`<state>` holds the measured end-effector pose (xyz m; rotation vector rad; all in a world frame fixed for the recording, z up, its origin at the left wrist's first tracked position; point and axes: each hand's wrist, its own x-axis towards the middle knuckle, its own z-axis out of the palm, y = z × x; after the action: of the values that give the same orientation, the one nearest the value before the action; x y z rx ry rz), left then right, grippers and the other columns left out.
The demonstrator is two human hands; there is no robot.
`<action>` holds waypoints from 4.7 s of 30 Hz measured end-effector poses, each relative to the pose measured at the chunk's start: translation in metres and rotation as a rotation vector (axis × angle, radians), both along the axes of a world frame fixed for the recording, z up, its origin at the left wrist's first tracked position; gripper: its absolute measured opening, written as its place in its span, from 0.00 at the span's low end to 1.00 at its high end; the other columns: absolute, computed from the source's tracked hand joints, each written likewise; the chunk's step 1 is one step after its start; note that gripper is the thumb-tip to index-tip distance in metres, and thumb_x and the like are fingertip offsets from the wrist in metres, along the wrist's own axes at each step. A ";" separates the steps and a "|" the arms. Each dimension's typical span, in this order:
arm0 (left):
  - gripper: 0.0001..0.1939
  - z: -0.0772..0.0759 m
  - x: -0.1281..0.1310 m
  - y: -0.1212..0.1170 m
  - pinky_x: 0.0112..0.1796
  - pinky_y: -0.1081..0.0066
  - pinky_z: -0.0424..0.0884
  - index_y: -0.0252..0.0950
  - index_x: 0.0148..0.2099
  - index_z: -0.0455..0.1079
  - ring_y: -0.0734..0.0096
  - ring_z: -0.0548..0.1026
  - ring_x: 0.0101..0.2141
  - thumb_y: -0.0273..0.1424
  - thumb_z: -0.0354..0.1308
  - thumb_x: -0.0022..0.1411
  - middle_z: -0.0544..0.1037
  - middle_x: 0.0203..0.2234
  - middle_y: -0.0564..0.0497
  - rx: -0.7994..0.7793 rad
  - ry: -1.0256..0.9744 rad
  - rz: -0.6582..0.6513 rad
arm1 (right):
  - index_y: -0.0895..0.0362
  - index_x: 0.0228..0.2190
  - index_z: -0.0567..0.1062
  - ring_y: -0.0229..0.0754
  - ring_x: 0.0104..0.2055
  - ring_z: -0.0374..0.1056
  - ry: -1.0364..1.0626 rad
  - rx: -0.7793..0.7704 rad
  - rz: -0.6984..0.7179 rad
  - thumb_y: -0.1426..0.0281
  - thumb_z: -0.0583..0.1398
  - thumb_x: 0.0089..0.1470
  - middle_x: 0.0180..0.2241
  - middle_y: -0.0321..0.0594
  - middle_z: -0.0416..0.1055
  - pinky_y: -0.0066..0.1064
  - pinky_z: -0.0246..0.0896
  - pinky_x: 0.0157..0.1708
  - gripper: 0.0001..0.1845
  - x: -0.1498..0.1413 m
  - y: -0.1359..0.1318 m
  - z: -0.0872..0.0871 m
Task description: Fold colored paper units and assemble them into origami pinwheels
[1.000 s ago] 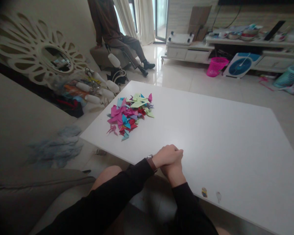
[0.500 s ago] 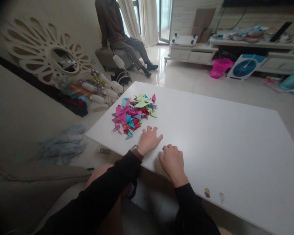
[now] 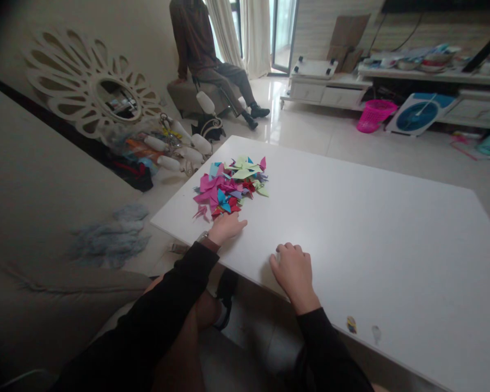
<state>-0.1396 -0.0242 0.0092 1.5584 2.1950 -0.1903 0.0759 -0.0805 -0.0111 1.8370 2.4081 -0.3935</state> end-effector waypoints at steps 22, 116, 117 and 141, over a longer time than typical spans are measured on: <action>0.11 -0.027 0.109 -0.046 0.53 0.55 0.67 0.33 0.44 0.76 0.53 0.71 0.51 0.31 0.53 0.67 0.78 0.44 0.40 0.364 -0.207 -0.730 | 0.55 0.44 0.79 0.50 0.48 0.73 0.018 0.051 -0.149 0.62 0.53 0.65 0.46 0.45 0.79 0.39 0.58 0.44 0.18 0.043 0.028 0.003; 0.14 -0.025 0.092 0.018 0.45 0.67 0.73 0.28 0.40 0.79 0.65 0.79 0.41 0.32 0.54 0.63 0.83 0.40 0.41 0.100 -1.264 -0.015 | 0.52 0.40 0.80 0.46 0.43 0.76 0.361 0.111 -0.266 0.68 0.58 0.60 0.40 0.39 0.82 0.35 0.64 0.44 0.11 0.054 0.039 0.010; 0.14 -0.025 0.091 0.017 0.45 0.67 0.73 0.29 0.40 0.78 0.65 0.79 0.41 0.32 0.54 0.63 0.83 0.39 0.41 0.109 -1.234 -0.037 | 0.52 0.40 0.81 0.45 0.43 0.76 0.350 0.108 -0.272 0.68 0.59 0.60 0.40 0.39 0.82 0.35 0.64 0.44 0.11 0.054 0.037 0.010; 0.12 -0.049 0.075 -0.002 0.45 0.68 0.73 0.36 0.44 0.79 0.58 0.81 0.43 0.22 0.62 0.56 0.83 0.42 0.41 -0.051 -0.294 -0.543 | 0.51 0.38 0.83 0.46 0.39 0.75 0.019 -0.052 -0.138 0.65 0.58 0.63 0.39 0.43 0.82 0.32 0.56 0.33 0.12 0.039 0.026 0.004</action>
<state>-0.0644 -0.0259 -0.0401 1.9792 1.5035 -0.1647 0.1146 -0.0543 -0.0074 1.9919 2.2673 -0.4816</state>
